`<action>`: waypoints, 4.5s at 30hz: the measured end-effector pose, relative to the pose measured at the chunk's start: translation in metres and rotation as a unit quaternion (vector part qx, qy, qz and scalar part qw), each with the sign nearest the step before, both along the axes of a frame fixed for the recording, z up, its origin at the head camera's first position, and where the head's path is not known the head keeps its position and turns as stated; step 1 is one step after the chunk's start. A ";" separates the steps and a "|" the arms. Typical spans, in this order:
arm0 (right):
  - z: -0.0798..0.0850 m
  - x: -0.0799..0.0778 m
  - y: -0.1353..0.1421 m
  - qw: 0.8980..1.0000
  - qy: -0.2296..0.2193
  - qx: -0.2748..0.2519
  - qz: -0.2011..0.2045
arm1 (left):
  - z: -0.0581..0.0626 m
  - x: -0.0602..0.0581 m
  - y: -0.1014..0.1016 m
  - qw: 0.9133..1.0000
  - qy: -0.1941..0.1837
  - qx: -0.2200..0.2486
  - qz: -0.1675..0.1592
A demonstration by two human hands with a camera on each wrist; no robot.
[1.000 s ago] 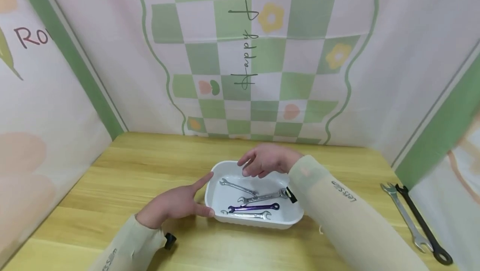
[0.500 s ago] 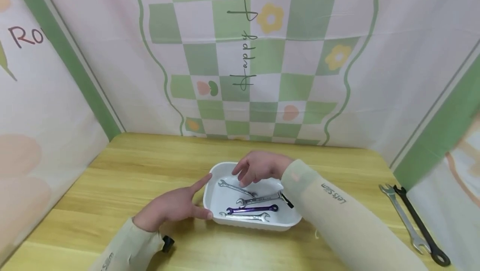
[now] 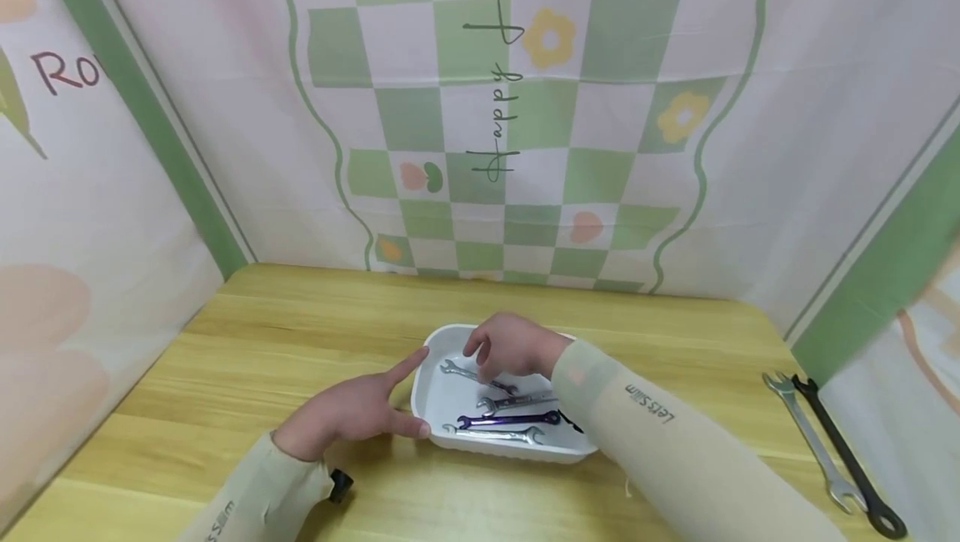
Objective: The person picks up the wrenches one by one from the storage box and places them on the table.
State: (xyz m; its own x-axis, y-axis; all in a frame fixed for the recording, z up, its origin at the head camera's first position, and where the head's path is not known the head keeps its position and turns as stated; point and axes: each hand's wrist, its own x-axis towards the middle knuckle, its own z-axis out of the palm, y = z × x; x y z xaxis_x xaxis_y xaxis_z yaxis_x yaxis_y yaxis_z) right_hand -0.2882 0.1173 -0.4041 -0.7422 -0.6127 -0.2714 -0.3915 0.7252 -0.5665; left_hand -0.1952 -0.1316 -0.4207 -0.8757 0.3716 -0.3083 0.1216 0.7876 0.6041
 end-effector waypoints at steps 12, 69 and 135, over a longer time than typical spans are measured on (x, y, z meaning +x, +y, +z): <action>-0.017 0.008 -0.010 0.997 0.061 0.052 -0.019 | 0.002 0.000 0.003 1.000 -0.005 -0.004 0.001; -0.032 0.011 -0.023 0.977 0.165 0.120 0.066 | 0.004 0.004 0.001 1.000 -0.004 0.008 0.000; 0.031 0.023 0.070 0.929 -0.160 -0.302 -0.140 | 0.002 0.004 -0.003 1.000 0.000 0.002 0.001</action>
State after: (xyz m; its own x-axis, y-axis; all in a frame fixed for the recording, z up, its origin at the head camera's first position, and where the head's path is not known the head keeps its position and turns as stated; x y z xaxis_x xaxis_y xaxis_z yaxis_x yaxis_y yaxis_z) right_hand -0.2648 0.1870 -0.3728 -0.8357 -0.5206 -0.1747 0.0227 0.2853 -0.9582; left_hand -0.1911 -0.1343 -0.4192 -0.8764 0.3707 -0.3075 0.1195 0.7859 0.6067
